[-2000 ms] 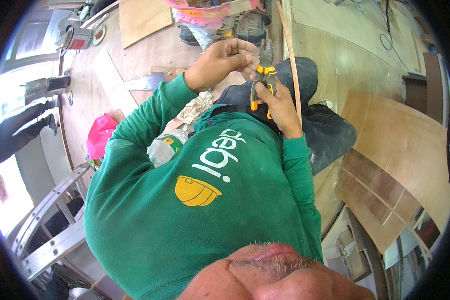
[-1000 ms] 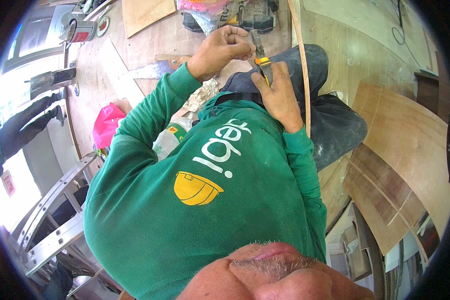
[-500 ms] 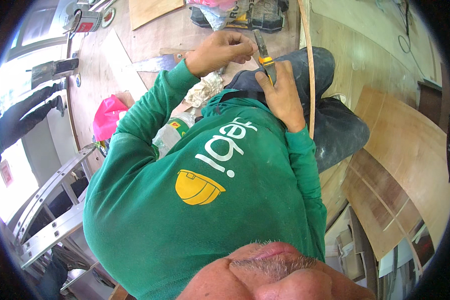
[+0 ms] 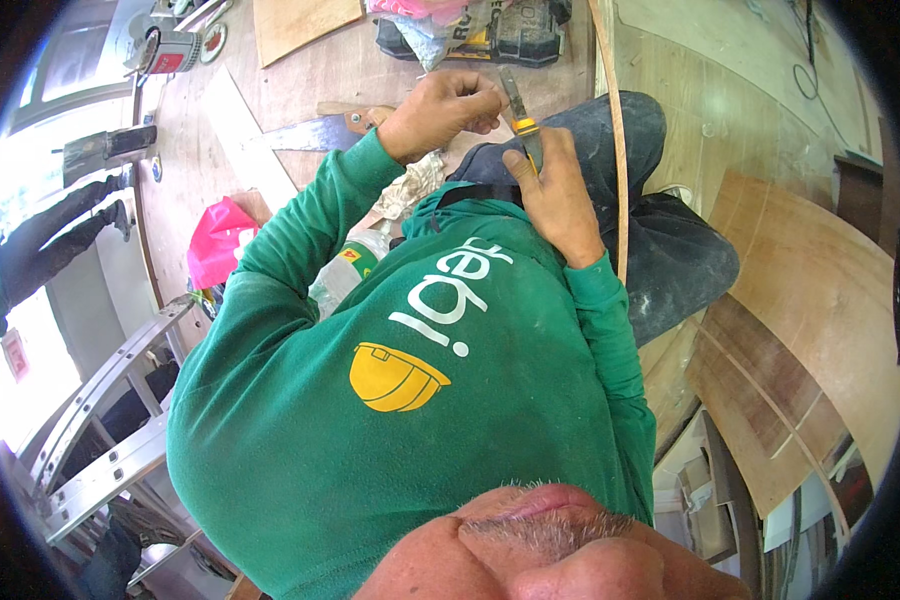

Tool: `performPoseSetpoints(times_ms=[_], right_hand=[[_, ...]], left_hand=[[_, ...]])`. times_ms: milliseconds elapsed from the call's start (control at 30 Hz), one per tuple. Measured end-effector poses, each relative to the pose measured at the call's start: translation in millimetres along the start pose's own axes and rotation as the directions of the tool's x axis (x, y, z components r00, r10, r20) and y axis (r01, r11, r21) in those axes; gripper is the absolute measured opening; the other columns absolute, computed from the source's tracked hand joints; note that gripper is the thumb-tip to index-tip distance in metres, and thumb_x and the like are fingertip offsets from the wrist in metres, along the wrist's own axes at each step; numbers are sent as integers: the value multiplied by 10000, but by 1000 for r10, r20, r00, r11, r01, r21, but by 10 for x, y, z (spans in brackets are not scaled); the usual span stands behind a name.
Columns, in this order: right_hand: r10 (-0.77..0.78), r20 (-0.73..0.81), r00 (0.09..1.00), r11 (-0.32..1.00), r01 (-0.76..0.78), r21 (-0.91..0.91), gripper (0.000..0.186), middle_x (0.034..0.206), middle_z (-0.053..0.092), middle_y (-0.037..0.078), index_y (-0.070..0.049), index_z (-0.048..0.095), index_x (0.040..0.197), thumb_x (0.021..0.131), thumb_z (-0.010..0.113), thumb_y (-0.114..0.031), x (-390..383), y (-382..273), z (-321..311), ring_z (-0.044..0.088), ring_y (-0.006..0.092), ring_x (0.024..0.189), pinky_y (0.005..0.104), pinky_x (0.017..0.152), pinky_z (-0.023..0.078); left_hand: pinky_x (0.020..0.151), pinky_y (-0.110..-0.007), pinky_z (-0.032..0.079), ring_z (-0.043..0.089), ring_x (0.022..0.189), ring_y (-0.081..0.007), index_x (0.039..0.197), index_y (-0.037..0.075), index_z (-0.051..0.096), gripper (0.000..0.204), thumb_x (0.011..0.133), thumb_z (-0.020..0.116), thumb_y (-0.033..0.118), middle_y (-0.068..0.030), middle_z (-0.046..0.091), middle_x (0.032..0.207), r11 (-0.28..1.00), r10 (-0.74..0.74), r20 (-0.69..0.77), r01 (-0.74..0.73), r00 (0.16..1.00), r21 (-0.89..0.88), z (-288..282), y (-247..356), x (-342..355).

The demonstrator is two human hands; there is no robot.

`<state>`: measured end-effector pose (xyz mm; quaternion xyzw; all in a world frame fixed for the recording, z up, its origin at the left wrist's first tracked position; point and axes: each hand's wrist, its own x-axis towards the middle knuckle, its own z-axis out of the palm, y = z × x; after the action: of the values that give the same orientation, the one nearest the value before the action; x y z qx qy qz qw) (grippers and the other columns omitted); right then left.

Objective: The person cuts a thin wooden strip using a hand saw, then uses pliers to remove small pieces from the strip. The person is sitting on the floor in a workshop environment.

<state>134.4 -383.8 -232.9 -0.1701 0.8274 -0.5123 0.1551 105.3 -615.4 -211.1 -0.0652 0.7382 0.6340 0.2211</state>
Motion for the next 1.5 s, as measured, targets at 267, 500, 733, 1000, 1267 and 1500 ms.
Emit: performPoseSetpoints(times_ms=[267,500,733,1000,1267,1500], right_hand=[[40,41,998,999,-40,2,612,1306,577,299,20,473,1506,1026,688,-293,-8,-8,11,569,482,1257,508,1084,461],[19,71,997,997,-25,80,583,1116,715,295,11,515,1339,1052,643,-479,-21,22,6,697,505,1098,526,900,532],[89,148,985,991,-102,82,639,1114,723,270,3,502,1395,1048,639,-517,-34,-44,-53,712,476,1102,504,918,543],[180,50,982,979,-184,83,587,1064,725,316,30,614,1295,1006,700,-474,34,41,20,706,500,1051,523,912,542],[344,-8,939,933,-341,116,427,901,705,278,26,670,1070,1009,697,-396,-98,183,102,713,441,861,510,792,531],[427,55,903,902,-429,51,287,816,689,230,24,694,1023,989,703,-260,-407,411,-54,665,311,746,450,743,521]], left_hand=[[715,-214,522,671,834,-73,1123,40,753,320,1051,688,345,-9,723,931,999,-34,55,34,998,-10,-60,54,-22],[606,-189,493,670,829,-56,1172,46,746,337,1071,650,353,2,714,922,999,3,98,-7,995,41,-113,26,-36],[615,-196,502,668,821,-59,1190,43,748,331,1075,645,335,3,716,914,998,-8,116,1,993,59,-143,73,-70],[760,-220,536,659,848,-66,1143,33,758,306,1073,657,313,-2,706,923,999,35,90,-38,995,30,-101,47,-18],[773,-248,557,676,845,-92,1127,9,752,281,1066,682,275,-14,710,911,991,60,101,-71,993,115,109,-79,17],[766,-256,569,670,801,-100,1118,-17,751,268,1032,726,236,-36,733,925,985,-122,122,135,985,-108,605,-443,71]])
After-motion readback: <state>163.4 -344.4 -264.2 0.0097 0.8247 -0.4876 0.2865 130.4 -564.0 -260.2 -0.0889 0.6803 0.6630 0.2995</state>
